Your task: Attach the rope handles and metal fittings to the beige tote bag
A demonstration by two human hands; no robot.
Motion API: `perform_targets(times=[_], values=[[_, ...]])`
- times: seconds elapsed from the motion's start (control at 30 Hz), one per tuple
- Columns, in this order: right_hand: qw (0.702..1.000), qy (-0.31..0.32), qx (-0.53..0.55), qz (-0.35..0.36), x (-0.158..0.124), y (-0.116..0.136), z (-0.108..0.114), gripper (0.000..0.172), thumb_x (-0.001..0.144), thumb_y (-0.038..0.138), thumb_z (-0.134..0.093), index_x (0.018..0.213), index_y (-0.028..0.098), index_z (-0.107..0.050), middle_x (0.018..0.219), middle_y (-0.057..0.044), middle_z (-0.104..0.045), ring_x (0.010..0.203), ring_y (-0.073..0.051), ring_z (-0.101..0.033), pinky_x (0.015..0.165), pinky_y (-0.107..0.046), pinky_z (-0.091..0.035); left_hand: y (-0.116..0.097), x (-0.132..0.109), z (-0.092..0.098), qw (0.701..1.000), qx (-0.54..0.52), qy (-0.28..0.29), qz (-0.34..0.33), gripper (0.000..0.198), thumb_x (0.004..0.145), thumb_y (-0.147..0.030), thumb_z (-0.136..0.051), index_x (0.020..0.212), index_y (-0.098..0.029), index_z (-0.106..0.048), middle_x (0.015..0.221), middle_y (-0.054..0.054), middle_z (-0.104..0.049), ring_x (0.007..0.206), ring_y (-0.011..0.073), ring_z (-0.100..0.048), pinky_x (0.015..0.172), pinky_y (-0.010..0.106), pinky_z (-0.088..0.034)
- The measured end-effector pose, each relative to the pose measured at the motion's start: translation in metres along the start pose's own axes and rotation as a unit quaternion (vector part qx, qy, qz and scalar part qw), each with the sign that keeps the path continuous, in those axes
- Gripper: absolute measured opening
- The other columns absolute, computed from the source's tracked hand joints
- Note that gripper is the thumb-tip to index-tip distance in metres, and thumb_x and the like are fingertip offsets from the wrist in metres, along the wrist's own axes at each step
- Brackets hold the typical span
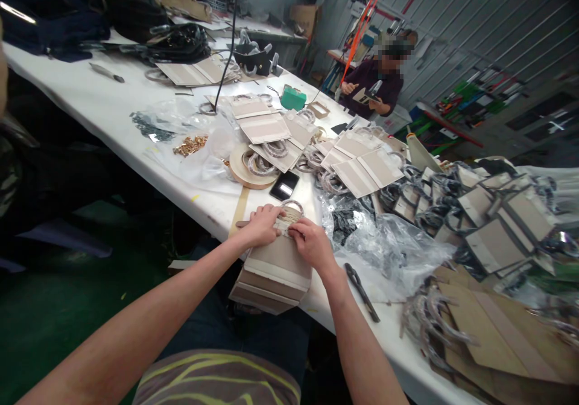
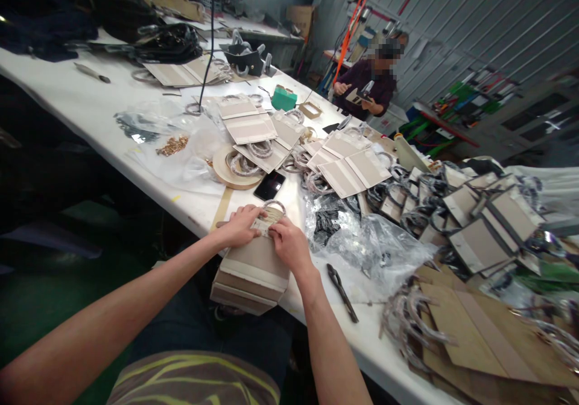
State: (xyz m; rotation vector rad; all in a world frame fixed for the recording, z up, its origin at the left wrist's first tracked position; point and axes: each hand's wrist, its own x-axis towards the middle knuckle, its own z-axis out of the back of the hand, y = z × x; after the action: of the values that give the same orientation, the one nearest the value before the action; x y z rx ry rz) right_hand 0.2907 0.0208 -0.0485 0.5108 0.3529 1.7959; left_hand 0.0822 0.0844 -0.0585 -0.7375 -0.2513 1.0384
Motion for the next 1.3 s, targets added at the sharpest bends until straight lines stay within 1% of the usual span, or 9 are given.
perform_targets(times=[0.17,0.37,0.53,0.63,0.73,0.77,0.93,1.1,1.3], values=[[0.998,-0.036,-0.056,-0.016,-0.003,0.009,-0.007,0.025,0.107,0.019,-0.058,0.100,0.025,-0.081,0.107,-0.007,-0.078,0.096,-0.022,-0.072,0.083,-0.033,-0.055,-0.001,-0.001,0.000,1.000,-0.004,0.001,-0.003,0.051,0.093,-0.026,-0.071,0.143,-0.031,-0.059,0.153,0.012,-0.055,0.146,0.0378,-0.050,0.123,0.060,-0.042],[0.997,-0.040,-0.063,-0.024,-0.003,0.011,-0.010,0.025,0.106,0.018,-0.057,0.099,0.025,-0.080,0.106,-0.007,-0.076,0.095,-0.023,-0.071,0.081,-0.035,-0.054,0.000,-0.001,0.000,1.000,0.003,-0.002,-0.005,0.051,0.093,-0.026,-0.069,0.142,-0.030,-0.058,0.154,0.012,-0.055,0.146,0.0374,-0.050,0.123,0.059,-0.042],[0.995,-0.033,0.095,-0.020,0.002,0.001,0.008,0.021,0.104,0.025,-0.061,0.104,0.025,-0.082,0.108,-0.008,-0.079,0.100,-0.025,-0.073,0.093,-0.039,-0.058,-0.002,-0.001,0.002,1.000,-0.001,0.007,0.002,0.054,0.092,-0.025,-0.070,0.144,-0.031,-0.058,0.156,0.012,-0.054,0.148,0.0375,-0.048,0.125,0.059,-0.040],[0.982,-0.051,0.170,-0.063,0.003,-0.004,0.018,0.022,0.103,0.029,-0.061,0.112,0.025,-0.081,0.106,-0.006,-0.080,0.090,-0.022,-0.072,0.086,-0.037,-0.059,-0.003,-0.002,0.004,1.000,-0.004,0.008,0.007,0.054,0.091,-0.025,-0.071,0.143,-0.031,-0.058,0.156,0.011,-0.055,0.149,0.0374,-0.048,0.126,0.059,-0.039],[0.975,-0.050,0.186,-0.112,0.003,-0.003,0.020,0.039,0.095,0.028,-0.071,0.133,0.025,-0.074,0.093,-0.001,-0.081,0.079,-0.019,-0.071,0.082,-0.034,-0.058,-0.003,-0.002,0.004,1.000,-0.007,0.009,0.010,0.053,0.091,-0.026,-0.071,0.142,-0.032,-0.058,0.156,0.010,-0.055,0.149,0.0367,-0.048,0.125,0.058,-0.039],[0.975,-0.040,0.180,-0.122,0.002,-0.002,0.020,0.043,0.091,0.028,-0.073,0.134,0.024,-0.074,0.090,0.000,-0.082,0.078,-0.019,-0.072,0.083,-0.034,-0.058,-0.003,-0.002,0.004,1.000,-0.008,0.010,0.009,0.053,0.091,-0.026,-0.071,0.142,-0.032,-0.058,0.157,0.010,-0.055,0.149,0.0367,-0.048,0.125,0.058,-0.040],[0.977,0.011,0.145,-0.153,0.005,0.006,0.016,0.016,0.089,0.027,-0.072,0.098,0.023,-0.085,0.091,-0.003,-0.087,0.082,-0.021,-0.078,0.079,-0.032,-0.057,0.000,-0.001,0.002,1.000,-0.007,0.003,0.005,0.054,0.090,-0.027,-0.070,0.143,-0.033,-0.058,0.157,0.010,-0.055,0.149,0.0372,-0.048,0.126,0.059,-0.040],[0.983,0.026,0.112,-0.142,0.010,0.006,0.014,0.013,0.087,0.023,-0.075,0.091,0.026,-0.087,0.090,-0.002,-0.087,0.083,-0.021,-0.078,0.080,-0.031,-0.057,0.001,0.000,0.002,1.000,-0.001,0.004,0.006,0.054,0.091,-0.028,-0.070,0.144,-0.033,-0.058,0.159,0.010,-0.055,0.148,0.0372,-0.050,0.126,0.058,-0.041],[0.985,0.014,0.083,-0.151,0.011,0.006,0.009,0.016,0.087,0.020,-0.077,0.093,0.029,-0.089,0.093,-0.002,-0.088,0.084,-0.022,-0.079,0.081,-0.033,-0.057,-0.001,-0.001,0.002,1.000,-0.001,-0.001,0.006,0.054,0.091,-0.027,-0.072,0.143,-0.033,-0.059,0.156,0.010,-0.056,0.148,0.0369,-0.051,0.127,0.057,-0.040]])
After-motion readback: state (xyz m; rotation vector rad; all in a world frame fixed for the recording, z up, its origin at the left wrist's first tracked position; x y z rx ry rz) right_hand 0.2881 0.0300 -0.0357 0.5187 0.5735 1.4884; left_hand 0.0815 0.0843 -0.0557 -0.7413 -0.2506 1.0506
